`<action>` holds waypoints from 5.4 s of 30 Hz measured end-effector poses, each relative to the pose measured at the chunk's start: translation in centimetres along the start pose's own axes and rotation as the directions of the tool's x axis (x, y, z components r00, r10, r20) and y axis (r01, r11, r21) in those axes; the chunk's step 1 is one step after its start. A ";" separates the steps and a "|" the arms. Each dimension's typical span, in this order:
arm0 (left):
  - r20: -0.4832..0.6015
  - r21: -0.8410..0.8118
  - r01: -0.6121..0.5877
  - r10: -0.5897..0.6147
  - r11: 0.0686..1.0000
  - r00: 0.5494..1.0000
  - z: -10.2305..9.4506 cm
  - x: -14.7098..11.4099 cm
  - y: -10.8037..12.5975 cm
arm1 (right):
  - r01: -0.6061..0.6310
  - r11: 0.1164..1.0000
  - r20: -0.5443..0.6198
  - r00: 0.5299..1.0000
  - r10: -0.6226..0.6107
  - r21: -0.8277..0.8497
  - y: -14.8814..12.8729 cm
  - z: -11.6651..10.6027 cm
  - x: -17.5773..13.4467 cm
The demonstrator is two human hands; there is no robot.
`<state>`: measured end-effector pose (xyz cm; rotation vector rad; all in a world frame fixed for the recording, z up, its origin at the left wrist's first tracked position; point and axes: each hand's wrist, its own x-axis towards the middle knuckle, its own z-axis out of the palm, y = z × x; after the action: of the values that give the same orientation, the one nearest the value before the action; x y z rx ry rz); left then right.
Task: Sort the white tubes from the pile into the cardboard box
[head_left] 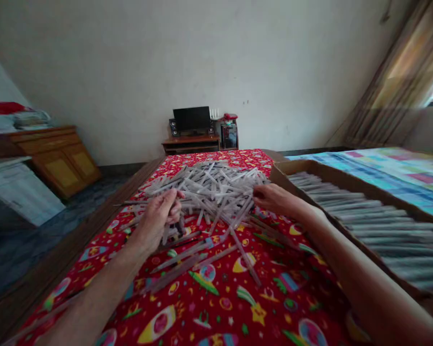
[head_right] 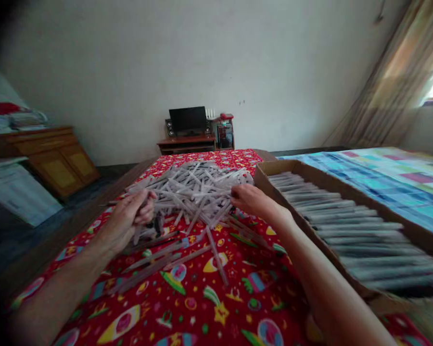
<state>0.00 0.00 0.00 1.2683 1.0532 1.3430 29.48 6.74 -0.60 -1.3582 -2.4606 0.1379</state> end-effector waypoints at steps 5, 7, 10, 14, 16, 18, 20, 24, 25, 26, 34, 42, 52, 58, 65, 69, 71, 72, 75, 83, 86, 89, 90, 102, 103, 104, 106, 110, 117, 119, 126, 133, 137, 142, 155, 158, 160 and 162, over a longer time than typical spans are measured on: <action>0.042 0.067 0.010 -0.012 0.998 0.999 0.5 -0.6 -0.1 | 0.002 0.849 0.009 1.000 -0.007 0.528 -3.2 -1.5 0.4; 0.064 0.101 0.012 -0.018 0.995 0.998 0.7 -0.8 -0.1 | 0.034 0.758 -0.064 0.998 0.010 0.652 -3.9 -1.4 0.6; 0.111 0.147 0.007 -0.024 0.989 0.994 1.1 -0.9 -0.6 | 0.078 0.622 -0.184 0.977 0.108 0.779 -4.7 -1.0 0.9; 0.194 0.217 0.003 -0.046 0.976 0.980 1.5 -0.8 -1.8 | 0.167 0.369 -0.266 0.934 0.238 0.914 -7.0 -1.3 0.7; 0.228 0.240 -0.012 -0.044 0.971 0.973 1.7 -0.8 -2.2 | 0.214 0.341 -0.305 0.921 0.241 0.915 -8.3 -1.6 0.4; 0.255 0.260 -0.022 -0.047 0.965 0.966 1.9 -0.9 -2.2 | 0.256 0.353 -0.346 0.912 0.220 0.900 -9.4 -1.9 0.2; 0.276 0.274 -0.017 -0.062 0.962 0.959 2.1 -1.0 -2.1 | 0.293 0.373 -0.384 0.903 0.196 0.880 -10.0 -2.0 0.0; 0.291 0.279 -0.011 -0.073 0.960 0.954 2.2 -1.3 -1.9 | 0.322 0.430 -0.420 0.895 0.153 0.844 -10.3 -2.0 -0.2; 0.290 0.280 -0.012 -0.073 0.960 0.954 2.2 -1.3 -1.9 | 0.322 0.440 -0.422 0.894 0.150 0.839 -10.3 -2.1 -0.2; 0.289 0.281 -0.011 -0.074 0.960 0.954 2.2 -1.3 -1.9 | 0.323 0.446 -0.426 0.892 0.151 0.835 -10.3 -2.2 -0.3; 0.273 0.276 -0.044 -0.034 0.960 0.961 2.2 -1.2 -1.9 | 0.334 0.488 -0.462 0.871 0.168 0.806 -10.0 -2.7 -0.6; 0.287 0.194 -0.008 -0.049 0.981 0.957 2.5 -1.4 -1.8 | 0.281 0.458 -0.332 0.943 0.032 0.843 -10.8 -1.2 -0.2; 0.217 0.153 0.030 -0.063 0.988 0.974 2.8 -1.6 -1.1 | 0.151 0.668 -0.200 0.980 -0.004 0.729 -9.0 -2.4 -0.5; 0.231 0.154 0.019 -0.055 0.988 0.971 2.6 -1.5 -1.2 | 0.115 0.784 -0.234 0.971 0.039 0.610 -7.3 -2.0 0.0; 0.236 0.157 0.025 -0.062 0.987 0.970 2.6 -1.7 -1.0 | -0.113 0.984 -0.137 0.982 0.131 0.136 -5.2 -2.1 0.1; 0.255 0.140 0.026 -0.061 0.990 0.965 2.5 -1.7 -1.0 | -0.246 0.936 0.079 0.959 0.273 -0.251 -3.5 -1.0 -0.4; 0.256 0.132 0.025 -0.058 0.991 0.965 2.5 -1.7 -1.1 | -0.258 0.901 0.134 0.938 0.320 -0.348 -2.8 -0.3 -0.6; 0.256 0.132 0.022 -0.056 0.991 0.965 2.5 -1.6 -1.1 | -0.261 0.891 0.141 0.933 0.332 -0.371 -2.4 -0.1 -0.6; 0.251 0.143 0.012 -0.048 0.990 0.967 2.4 -1.6 -1.2 | -0.272 0.884 0.126 0.932 0.341 -0.380 -1.8 0.5 -0.5; 0.247 0.142 0.002 -0.038 0.990 0.968 2.5 -1.6 -1.5 | -0.254 0.904 0.135 0.940 0.315 -0.344 -1.6 2.1 -0.3; 0.255 0.157 -0.005 -0.036 0.988 0.966 2.5 -1.6 -1.5 | -0.219 0.908 0.114 0.955 0.275 -0.358 -1.5 2.8 -0.5; 0.261 0.189 -0.006 -0.044 0.982 0.964 2.4 -1.5 -1.4 | -0.149 0.930 0.094 0.977 0.191 -0.336 -1.3 2.6 -0.5; 0.259 0.202 -0.002 -0.051 0.979 0.964 2.4 -1.5 -1.4 | -0.127 0.942 0.077 0.984 0.159 -0.311 -1.4 2.2 -0.5; 0.297 0.342 -0.077 -0.030 0.937 0.955 2.6 -1.6 -1.4 | 0.185 0.680 -0.141 0.983 -0.121 0.710 -9.6 -0.3 -0.2; 0.302 0.344 -0.089 -0.021 0.935 0.953 2.6 -1.6 -1.3 | 0.202 0.663 -0.158 0.979 -0.126 0.721 -9.8 -0.2 -0.2; 0.306 0.344 -0.099 -0.011 0.934 0.952 2.7 -1.7 -1.3 | 0.213 0.646 -0.166 0.977 -0.133 0.733 -9.9 0.0 -0.3; 0.306 0.339 -0.114 0.005 0.934 0.952 2.7 -1.7 -1.4 | 0.222 0.623 -0.167 0.975 -0.145 0.750 -10.0 0.2 -0.2; 0.309 0.347 -0.131 0.019 0.929 0.951 2.7 -1.7 -1.5 | 0.213 0.631 -0.166 0.977 -0.135 0.746 -10.2 0.5 -0.1; 0.330 0.418 -0.204 0.061 0.885 0.942 2.8 -1.8 -1.0 | 0.247 0.801 -0.212 0.965 -0.154 0.545 -11.1 -0.4 -0.7; 0.322 0.465 -0.227 0.075 0.855 0.944 2.9 -1.9 -0.8 | 0.280 0.854 -0.232 0.953 -0.194 0.439 -11.2 -0.6 -0.9; 0.288 0.578 -0.283 0.133 0.765 0.948 3.3 -2.1 -0.4 | 0.305 0.876 -0.292 0.935 -0.201 0.373 -11.3 0.5 -0.7; 0.256 0.590 -0.275 0.147 0.759 0.955 3.2 -2.2 -0.1 | 0.234 0.770 -0.230 0.966 -0.115 0.594 -11.1 1.4 -0.1; 0.254 0.584 -0.312 0.197 0.749 0.947 3.2 -2.2 -0.6 | 0.219 0.896 -0.294 0.950 -0.105 0.386 -11.5 1.6 -0.5; 0.268 0.633 -0.370 0.256 0.680 0.929 3.4 -2.2 -1.0 | 0.173 0.972 -0.272 0.954 -0.124 0.162 -12.0 2.3 -0.8; 0.266 0.667 -0.368 0.254 0.648 0.930 3.6 -2.3 -0.5 | 0.249 0.950 -0.164 0.962 -0.219 0.191 -11.1 0.9 -0.8; 0.269 0.668 -0.363 0.243 0.650 0.932 3.7 -2.4 -0.5 | 0.167 0.966 -0.155 0.978 -0.138 0.198 -11.3 1.2 -0.7; 0.252 0.681 -0.346 0.236 0.646 0.938 3.7 -2.4 -0.4 | 0.166 0.953 -0.166 0.978 -0.126 0.253 -11.1 1.0 -0.7; 0.249 0.683 -0.346 0.241 0.644 0.938 3.7 -2.3 -0.4 | 0.220 0.919 -0.190 0.968 -0.164 0.327 -10.9 0.7 -0.7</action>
<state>3.64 -2.34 -0.45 2.1755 1.3847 1.0592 20.81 0.28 1.16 -0.9353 -2.2845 0.3809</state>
